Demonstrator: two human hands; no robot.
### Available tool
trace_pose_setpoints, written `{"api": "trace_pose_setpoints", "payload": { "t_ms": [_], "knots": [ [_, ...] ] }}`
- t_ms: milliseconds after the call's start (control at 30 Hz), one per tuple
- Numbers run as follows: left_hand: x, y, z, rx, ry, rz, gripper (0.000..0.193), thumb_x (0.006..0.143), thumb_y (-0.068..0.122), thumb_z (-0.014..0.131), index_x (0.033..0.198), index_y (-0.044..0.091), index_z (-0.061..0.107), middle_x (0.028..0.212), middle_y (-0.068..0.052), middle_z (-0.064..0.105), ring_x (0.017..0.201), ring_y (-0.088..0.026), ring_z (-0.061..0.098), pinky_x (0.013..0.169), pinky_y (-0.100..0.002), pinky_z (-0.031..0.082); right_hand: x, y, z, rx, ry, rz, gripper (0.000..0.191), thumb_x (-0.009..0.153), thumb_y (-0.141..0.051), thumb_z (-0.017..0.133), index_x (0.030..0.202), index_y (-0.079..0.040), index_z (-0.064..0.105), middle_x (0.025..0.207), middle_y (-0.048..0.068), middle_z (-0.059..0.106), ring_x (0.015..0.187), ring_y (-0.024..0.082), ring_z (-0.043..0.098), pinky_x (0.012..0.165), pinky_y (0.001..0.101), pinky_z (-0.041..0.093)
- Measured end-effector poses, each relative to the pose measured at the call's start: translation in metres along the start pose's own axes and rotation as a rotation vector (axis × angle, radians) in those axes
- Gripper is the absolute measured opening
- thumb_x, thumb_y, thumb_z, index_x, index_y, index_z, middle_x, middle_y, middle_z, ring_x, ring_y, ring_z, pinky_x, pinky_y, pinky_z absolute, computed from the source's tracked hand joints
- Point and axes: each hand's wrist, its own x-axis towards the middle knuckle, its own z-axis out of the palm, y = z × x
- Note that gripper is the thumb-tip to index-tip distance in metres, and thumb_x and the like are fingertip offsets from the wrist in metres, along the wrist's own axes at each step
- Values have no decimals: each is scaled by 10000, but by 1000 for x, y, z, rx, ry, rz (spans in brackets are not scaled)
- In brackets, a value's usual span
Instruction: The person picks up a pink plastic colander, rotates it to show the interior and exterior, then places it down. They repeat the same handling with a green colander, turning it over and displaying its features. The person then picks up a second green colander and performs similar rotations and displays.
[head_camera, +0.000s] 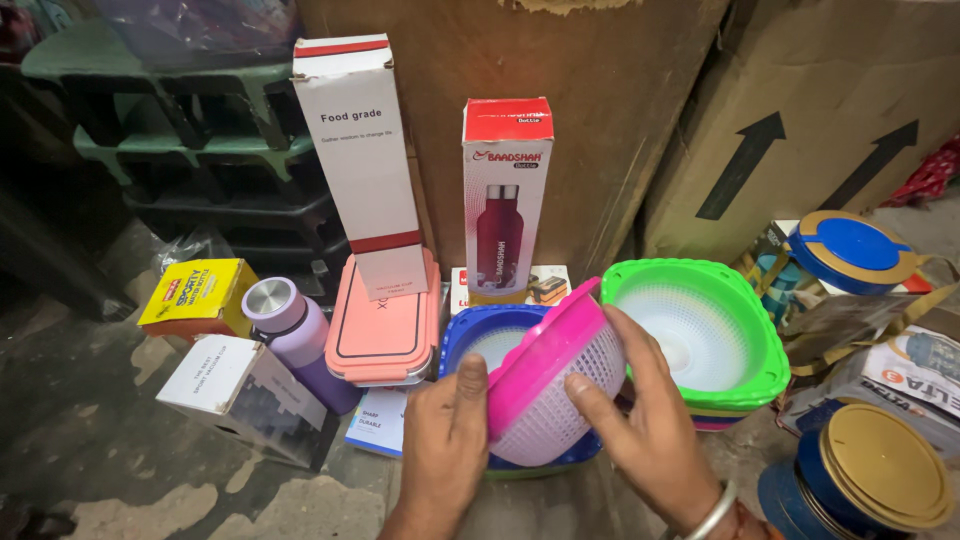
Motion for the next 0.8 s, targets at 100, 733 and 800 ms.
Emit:
{"api": "trace_pose_setpoints", "payload": {
  "t_ms": [100, 733, 800],
  "knots": [
    [-3, 3, 4, 10, -22, 10, 670, 1030, 506, 432, 640, -26, 547, 488, -95, 464, 475, -155, 419, 472, -415, 368, -9, -9, 6, -537, 65, -312, 660, 891, -169, 677, 1479, 29, 452, 1523, 255, 453, 1416, 408, 439, 1170, 502, 319],
    [-2, 20, -3, 23, -24, -73, 655, 1011, 507, 478, 643, -26, 578, 500, -118, 477, 508, -184, 424, 489, -426, 409, 12, 13, 12, 454, 177, 474, 522, 1019, -337, 417, 1395, -9, 569, 1424, 188, 617, 1347, 314, 545, 1087, 335, 409],
    [-4, 22, -1, 116, -13, -81, 661, 1013, 505, 480, 635, -31, 564, 490, -141, 459, 476, -223, 412, 493, -438, 395, 11, 13, 11, 343, 177, 457, 526, 1055, -328, 346, 1391, 6, 573, 1398, 195, 645, 1321, 308, 580, 1077, 323, 426]
  ]
}}
